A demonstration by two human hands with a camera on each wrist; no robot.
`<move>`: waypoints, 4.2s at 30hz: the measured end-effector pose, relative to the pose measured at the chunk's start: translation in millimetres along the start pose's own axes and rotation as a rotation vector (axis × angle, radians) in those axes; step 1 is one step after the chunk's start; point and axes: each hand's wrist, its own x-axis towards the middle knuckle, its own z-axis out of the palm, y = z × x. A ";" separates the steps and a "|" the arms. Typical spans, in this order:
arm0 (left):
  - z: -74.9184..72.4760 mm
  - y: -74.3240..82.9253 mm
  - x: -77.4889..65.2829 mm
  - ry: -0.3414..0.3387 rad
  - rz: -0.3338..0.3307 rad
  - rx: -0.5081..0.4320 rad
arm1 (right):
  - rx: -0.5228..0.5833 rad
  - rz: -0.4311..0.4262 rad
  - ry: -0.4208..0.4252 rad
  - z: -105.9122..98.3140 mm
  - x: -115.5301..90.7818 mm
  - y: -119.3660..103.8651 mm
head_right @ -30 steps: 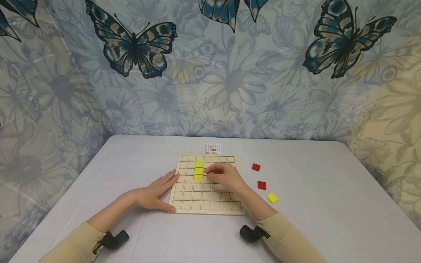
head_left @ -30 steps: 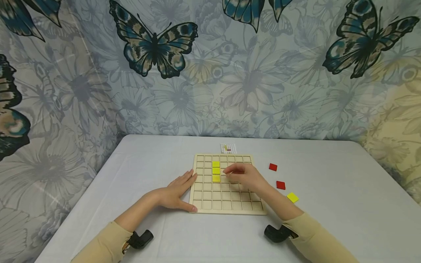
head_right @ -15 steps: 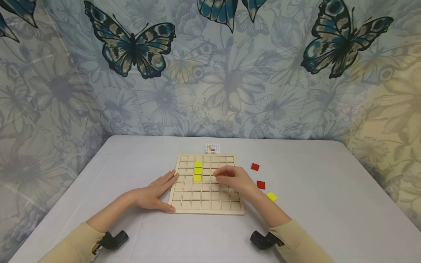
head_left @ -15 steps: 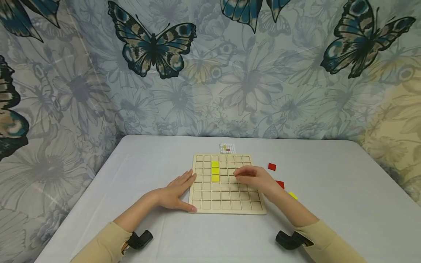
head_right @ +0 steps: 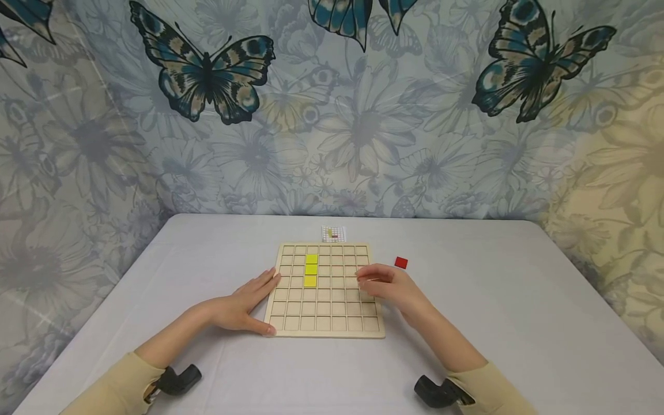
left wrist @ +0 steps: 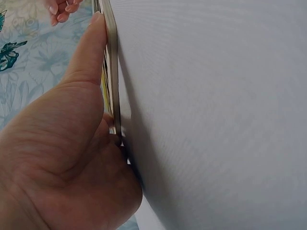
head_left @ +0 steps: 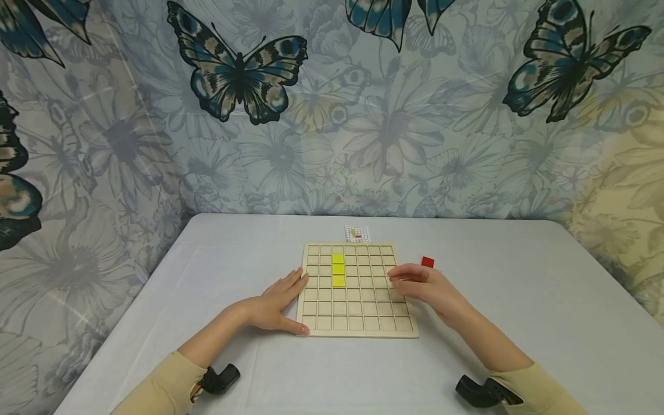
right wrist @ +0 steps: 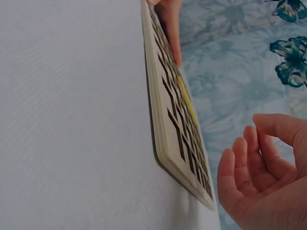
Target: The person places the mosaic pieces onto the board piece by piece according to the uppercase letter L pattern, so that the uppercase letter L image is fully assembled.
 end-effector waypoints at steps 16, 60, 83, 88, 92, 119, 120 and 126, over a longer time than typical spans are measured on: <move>0.5 -1.5 0.8 0.003 0.004 0.006 | -0.322 -0.009 0.136 -36.3 -22.1 12.2; -0.2 0.1 -0.2 0.004 -0.001 -0.005 | -0.645 -0.186 0.034 -48.2 -33.3 25.6; -1.6 0.4 0.1 0.006 0.004 0.003 | -0.643 -0.078 0.054 -49.4 -39.1 25.1; -2.0 0.7 -0.3 0.003 0.004 0.001 | -0.615 -0.034 0.071 -46.6 -37.2 25.1; -1.5 -0.6 -0.2 -0.001 0.009 0.004 | -0.577 0.001 0.076 -44.5 -36.2 24.7; -1.0 -0.9 -0.9 -0.002 0.002 0.008 | -0.195 -0.006 0.021 2.4 -5.4 11.2; -1.0 -0.8 -0.9 -0.004 0.000 0.008 | -0.192 -0.007 0.016 4.5 -4.6 10.3; -0.3 -0.4 -0.1 -0.004 -0.004 0.002 | -0.164 -0.017 -0.022 15.7 -1.6 6.9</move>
